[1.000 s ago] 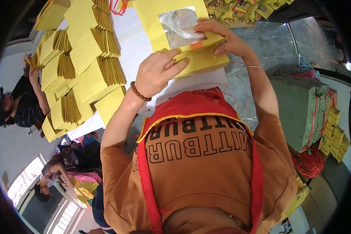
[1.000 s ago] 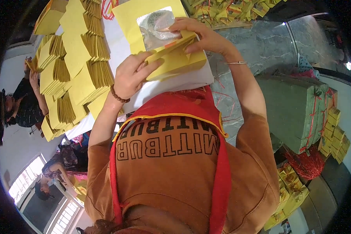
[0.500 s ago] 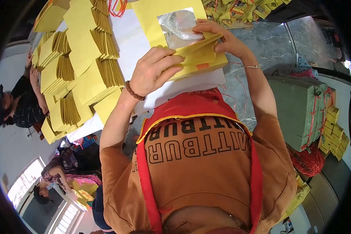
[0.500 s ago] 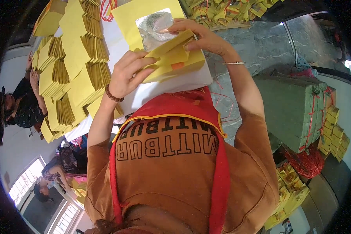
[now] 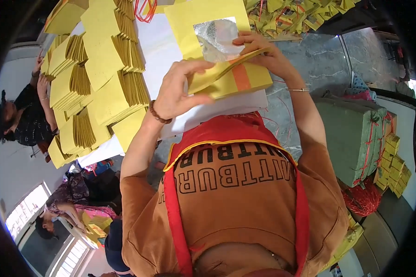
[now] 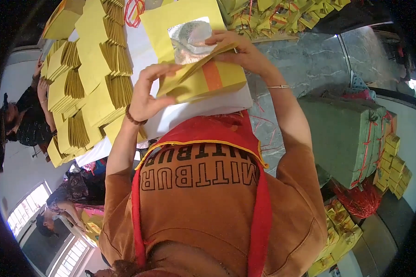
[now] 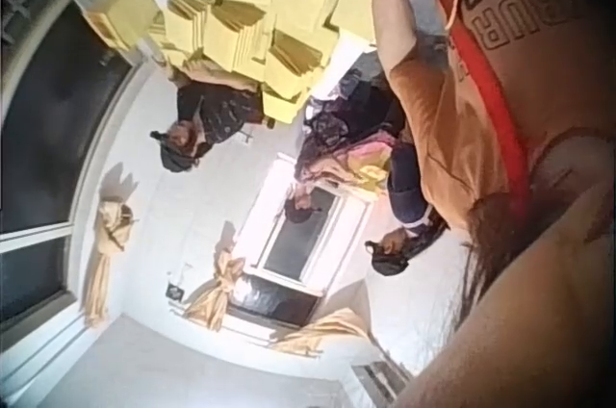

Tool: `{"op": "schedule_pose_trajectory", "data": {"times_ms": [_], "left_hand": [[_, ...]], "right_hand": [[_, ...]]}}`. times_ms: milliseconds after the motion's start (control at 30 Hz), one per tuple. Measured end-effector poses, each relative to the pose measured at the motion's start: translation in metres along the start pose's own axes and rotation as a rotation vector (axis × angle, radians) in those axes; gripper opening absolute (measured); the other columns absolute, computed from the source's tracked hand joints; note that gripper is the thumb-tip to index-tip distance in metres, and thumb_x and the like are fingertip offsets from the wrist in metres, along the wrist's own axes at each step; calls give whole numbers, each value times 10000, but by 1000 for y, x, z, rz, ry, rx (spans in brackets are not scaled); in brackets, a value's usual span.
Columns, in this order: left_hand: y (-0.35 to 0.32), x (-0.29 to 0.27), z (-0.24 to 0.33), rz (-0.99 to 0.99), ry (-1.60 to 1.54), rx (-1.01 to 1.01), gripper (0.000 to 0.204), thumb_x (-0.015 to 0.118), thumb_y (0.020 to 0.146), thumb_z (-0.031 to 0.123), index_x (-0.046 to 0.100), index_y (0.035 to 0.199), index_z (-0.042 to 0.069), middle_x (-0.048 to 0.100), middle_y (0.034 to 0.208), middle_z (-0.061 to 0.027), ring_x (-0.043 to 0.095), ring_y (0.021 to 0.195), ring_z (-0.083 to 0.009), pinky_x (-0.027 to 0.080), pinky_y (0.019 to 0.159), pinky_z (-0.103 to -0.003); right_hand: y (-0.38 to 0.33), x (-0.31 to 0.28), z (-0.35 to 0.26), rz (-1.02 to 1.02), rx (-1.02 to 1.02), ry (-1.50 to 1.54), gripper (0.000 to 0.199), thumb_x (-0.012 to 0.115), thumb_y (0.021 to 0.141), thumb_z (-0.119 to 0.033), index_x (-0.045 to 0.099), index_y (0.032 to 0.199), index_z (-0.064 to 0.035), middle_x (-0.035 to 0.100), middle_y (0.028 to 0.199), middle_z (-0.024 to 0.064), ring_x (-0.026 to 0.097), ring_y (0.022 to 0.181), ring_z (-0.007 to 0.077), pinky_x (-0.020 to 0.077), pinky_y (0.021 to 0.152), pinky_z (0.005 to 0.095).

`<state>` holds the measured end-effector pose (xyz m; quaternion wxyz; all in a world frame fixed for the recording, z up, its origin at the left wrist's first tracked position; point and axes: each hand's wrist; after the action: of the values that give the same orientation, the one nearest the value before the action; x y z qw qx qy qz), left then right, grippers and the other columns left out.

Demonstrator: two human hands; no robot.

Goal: Packaging and stacking bundles of yellow paper sheets.

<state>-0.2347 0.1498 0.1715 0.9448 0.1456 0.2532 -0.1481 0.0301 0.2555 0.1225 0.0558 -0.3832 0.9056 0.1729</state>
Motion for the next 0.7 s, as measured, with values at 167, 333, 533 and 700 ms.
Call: {"op": "schedule_pose_trajectory", "data": {"times_ms": [167, 333, 533, 700], "left_hand": [[13, -9, -14, 52, 306, 143, 468, 646, 762, 187, 534, 1209, 102, 538, 1213, -120, 446, 1148, -285, 326, 941, -384], [17, -9, -9, 114, 829, 400, 401, 550, 746, 70, 578, 1143, 118, 567, 1174, -62, 518, 1079, -258, 388, 902, -367], [-11, -8, 16, -60, 648, 497, 318, 540, 776, 104, 616, 1084, 82, 573, 1174, -90, 543, 1067, -260, 456, 833, -347], [-17, -3, 5, -97, 547, 466, 347, 581, 767, 226, 617, 1079, 78, 575, 1160, -91, 542, 1065, -267, 447, 840, -364]], "right_hand": [[2, -2, -4, 4, -35, -51, 187, 632, 774, -36, 643, 960, -53, 562, 1202, 51, 418, 1223, 230, 335, 1011, 354], [-2, -13, -15, -23, 36, 57, 222, 653, 718, -61, 659, 939, -84, 573, 1193, 44, 421, 1226, 247, 326, 1013, 384], [-17, -12, -86, -189, -233, -790, 274, 653, 728, -160, 655, 1002, -165, 559, 1215, -8, 445, 1203, 258, 309, 1016, 425], [-27, 20, -78, -271, -103, -862, 458, 646, 728, -245, 559, 1176, -220, 498, 1293, -17, 416, 1240, 237, 269, 1052, 460]]}}
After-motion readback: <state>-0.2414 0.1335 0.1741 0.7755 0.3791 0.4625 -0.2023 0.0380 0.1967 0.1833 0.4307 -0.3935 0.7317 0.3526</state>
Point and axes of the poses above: each hand's wrist, its own y-axis towards the middle knuckle, its own x-axis out of the palm, z = x × y
